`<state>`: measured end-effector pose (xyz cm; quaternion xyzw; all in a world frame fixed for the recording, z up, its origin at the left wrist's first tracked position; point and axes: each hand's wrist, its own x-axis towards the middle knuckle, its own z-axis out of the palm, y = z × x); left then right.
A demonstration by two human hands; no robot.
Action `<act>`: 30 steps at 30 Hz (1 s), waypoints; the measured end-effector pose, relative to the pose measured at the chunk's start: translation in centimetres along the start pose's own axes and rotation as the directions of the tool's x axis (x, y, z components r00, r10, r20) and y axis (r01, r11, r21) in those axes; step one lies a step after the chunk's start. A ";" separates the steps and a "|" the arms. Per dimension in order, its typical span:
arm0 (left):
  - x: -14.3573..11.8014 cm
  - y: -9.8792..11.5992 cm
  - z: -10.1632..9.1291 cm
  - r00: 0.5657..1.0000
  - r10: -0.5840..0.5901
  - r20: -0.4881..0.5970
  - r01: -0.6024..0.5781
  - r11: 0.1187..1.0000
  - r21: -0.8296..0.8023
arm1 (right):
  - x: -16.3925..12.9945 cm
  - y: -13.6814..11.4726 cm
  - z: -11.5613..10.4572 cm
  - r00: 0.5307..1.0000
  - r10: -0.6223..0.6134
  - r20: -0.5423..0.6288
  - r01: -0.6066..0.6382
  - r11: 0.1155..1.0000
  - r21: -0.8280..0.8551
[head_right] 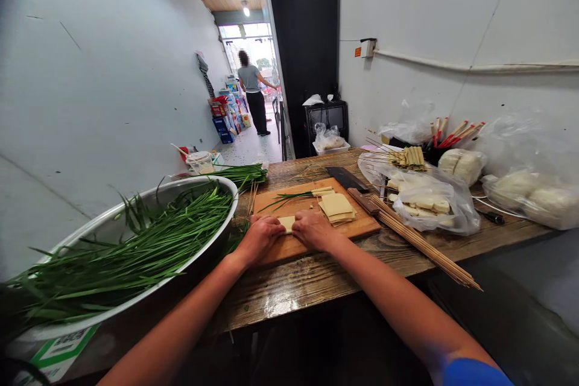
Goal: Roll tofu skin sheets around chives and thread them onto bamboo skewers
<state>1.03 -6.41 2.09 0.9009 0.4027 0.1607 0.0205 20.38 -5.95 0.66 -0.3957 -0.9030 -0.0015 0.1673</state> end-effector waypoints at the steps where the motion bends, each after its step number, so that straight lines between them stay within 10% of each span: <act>1: -0.1 0.0 0.0 1.000 -0.014 -0.007 0.014 1.000 -0.007 | 0.1 0.1 0.0 1.000 0.000 -0.004 0.001 1.000 0.017; 14: -0.4 0.1 0.1 0.999 0.010 -0.032 -0.008 0.998 0.060 | 0.4 1.2 0.6 0.998 0.069 0.004 -0.068 0.963 0.259; 21: 0.0 0.2 -0.2 0.999 -0.041 0.000 0.041 0.999 0.010 | -1.1 -0.5 -0.4 0.974 -0.006 -0.226 -0.010 0.998 -0.068; 30: -0.1 0.0 -0.2 1.000 -0.020 0.001 0.020 1.000 0.000 | -0.7 -1.5 0.5 0.999 -0.025 -0.040 0.013 0.963 -0.269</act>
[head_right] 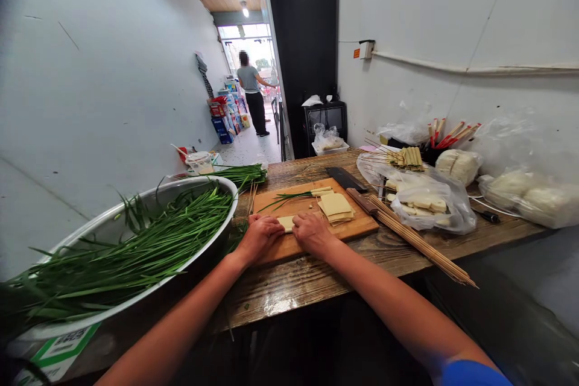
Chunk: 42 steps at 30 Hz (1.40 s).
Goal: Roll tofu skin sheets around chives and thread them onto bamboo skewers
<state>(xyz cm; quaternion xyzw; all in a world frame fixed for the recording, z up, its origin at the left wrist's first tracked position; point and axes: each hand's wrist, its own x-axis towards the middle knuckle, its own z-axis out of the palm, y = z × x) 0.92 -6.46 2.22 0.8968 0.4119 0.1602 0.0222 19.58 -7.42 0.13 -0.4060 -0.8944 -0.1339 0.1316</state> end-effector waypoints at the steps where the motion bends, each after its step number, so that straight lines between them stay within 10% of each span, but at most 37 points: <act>1: -0.1 0.0 0.0 1.000 0.010 0.000 -0.010 1.000 0.008 | 0.2 0.0 -0.2 1.000 -0.004 0.022 0.003 1.000 0.007; 20: 0.7 -0.7 -0.5 0.997 -0.075 0.028 0.075 0.997 -0.031 | 2.8 3.7 -1.0 0.952 0.115 0.282 -0.263 0.777 0.572; 34: 0.8 0.1 -0.4 0.986 -0.165 0.015 0.165 0.986 0.011 | 3.2 2.5 -1.9 0.972 -0.012 0.236 -0.035 0.980 0.195; 42: 0.2 0.1 0.1 0.942 -0.319 -0.109 0.308 0.946 -0.106 | 4.3 3.6 -2.3 0.914 -0.028 0.405 -0.121 0.933 0.338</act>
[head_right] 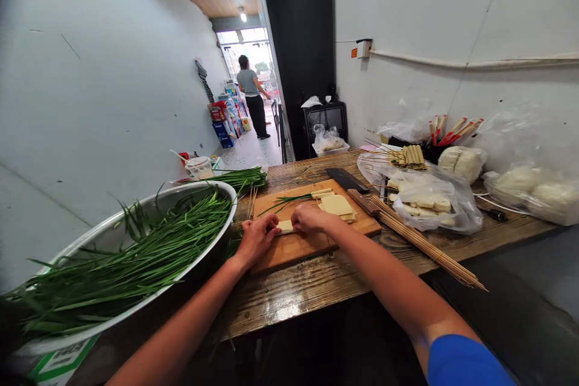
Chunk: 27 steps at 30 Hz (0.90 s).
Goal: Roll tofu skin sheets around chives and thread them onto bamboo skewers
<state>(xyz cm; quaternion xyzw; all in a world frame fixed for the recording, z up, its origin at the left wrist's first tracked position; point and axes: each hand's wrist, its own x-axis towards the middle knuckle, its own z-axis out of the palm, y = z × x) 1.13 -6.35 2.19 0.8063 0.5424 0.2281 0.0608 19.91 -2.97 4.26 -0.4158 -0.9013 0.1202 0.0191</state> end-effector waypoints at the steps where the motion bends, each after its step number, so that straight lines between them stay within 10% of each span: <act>1: -0.2 -0.1 0.1 0.999 0.042 -0.002 -0.041 0.999 0.019 | 0.1 0.0 -0.1 1.000 0.000 -0.003 0.000 1.000 -0.003; 9: -0.5 -0.3 -0.1 0.943 0.327 0.056 -0.331 0.924 0.188 | -0.7 -1.1 -0.2 0.997 -0.023 -0.070 0.015 0.993 -0.115; 20: 0.9 -0.6 -0.2 0.958 0.259 0.121 -0.271 0.957 0.099 | -1.7 -1.4 3.3 0.932 -0.117 -0.344 -0.009 0.939 -0.344; 27: 0.6 -0.3 -0.2 0.997 0.068 0.037 -0.068 0.998 0.005 | -1.3 -0.4 3.2 0.948 -0.132 -0.291 0.024 0.937 -0.348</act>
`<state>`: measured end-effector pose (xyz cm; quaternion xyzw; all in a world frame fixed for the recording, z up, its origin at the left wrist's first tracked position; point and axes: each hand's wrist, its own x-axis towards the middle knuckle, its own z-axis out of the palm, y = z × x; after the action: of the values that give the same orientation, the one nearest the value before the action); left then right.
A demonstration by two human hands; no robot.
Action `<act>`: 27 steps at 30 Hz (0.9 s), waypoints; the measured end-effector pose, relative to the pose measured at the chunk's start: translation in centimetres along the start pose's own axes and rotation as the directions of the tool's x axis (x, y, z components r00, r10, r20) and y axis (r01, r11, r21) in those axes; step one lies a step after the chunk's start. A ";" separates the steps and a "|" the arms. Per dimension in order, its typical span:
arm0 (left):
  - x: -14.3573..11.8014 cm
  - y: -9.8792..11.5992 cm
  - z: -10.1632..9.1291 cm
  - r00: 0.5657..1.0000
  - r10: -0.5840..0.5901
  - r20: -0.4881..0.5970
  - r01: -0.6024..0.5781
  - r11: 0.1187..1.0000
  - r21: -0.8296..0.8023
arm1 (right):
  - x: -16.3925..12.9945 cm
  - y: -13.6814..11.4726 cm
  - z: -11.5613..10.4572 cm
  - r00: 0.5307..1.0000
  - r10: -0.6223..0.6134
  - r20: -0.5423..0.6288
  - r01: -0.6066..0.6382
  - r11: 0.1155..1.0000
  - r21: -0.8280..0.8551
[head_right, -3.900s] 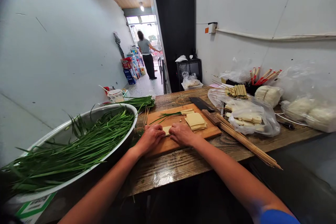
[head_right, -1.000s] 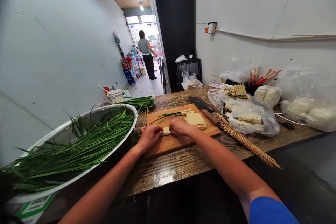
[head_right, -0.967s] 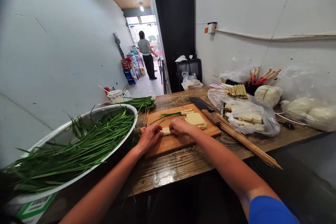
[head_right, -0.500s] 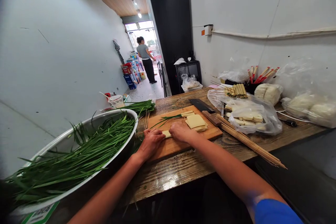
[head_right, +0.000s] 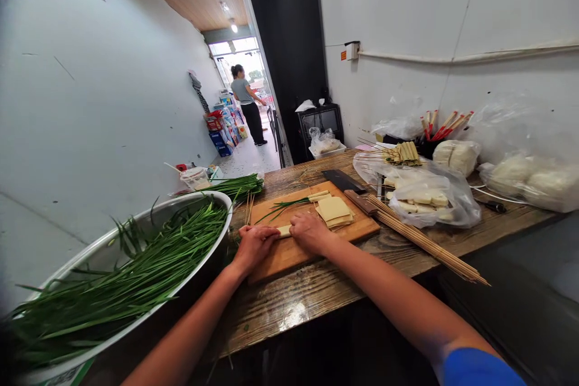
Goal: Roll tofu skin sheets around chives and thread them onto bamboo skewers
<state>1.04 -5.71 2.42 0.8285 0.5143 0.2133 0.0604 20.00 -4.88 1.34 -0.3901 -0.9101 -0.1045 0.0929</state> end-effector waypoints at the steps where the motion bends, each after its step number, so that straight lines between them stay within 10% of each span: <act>1: 0.0 0.0 0.1 0.999 -0.048 -0.009 0.048 0.999 -0.019 | 0.2 0.2 -0.2 1.000 -0.011 0.022 0.010 1.000 0.006; 6: 0.2 0.3 0.3 0.970 -0.239 -0.033 0.237 0.969 -0.063 | 0.9 0.7 -0.9 0.993 0.002 0.116 -0.010 0.998 0.063; 17: 0.0 0.0 0.0 0.982 0.175 0.065 -0.186 0.950 0.253 | 0.3 0.4 -0.2 1.000 0.004 0.007 -0.005 0.998 0.068; 27: 1.1 -0.6 -0.2 0.990 0.098 0.103 -0.114 0.980 0.162 | 1.1 0.8 -0.8 0.998 0.051 0.040 -0.056 0.990 0.129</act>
<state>0.85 -4.51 2.77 0.8660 0.4821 0.1327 0.0036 19.89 -3.82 2.45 -0.4093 -0.9057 -0.0354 0.1043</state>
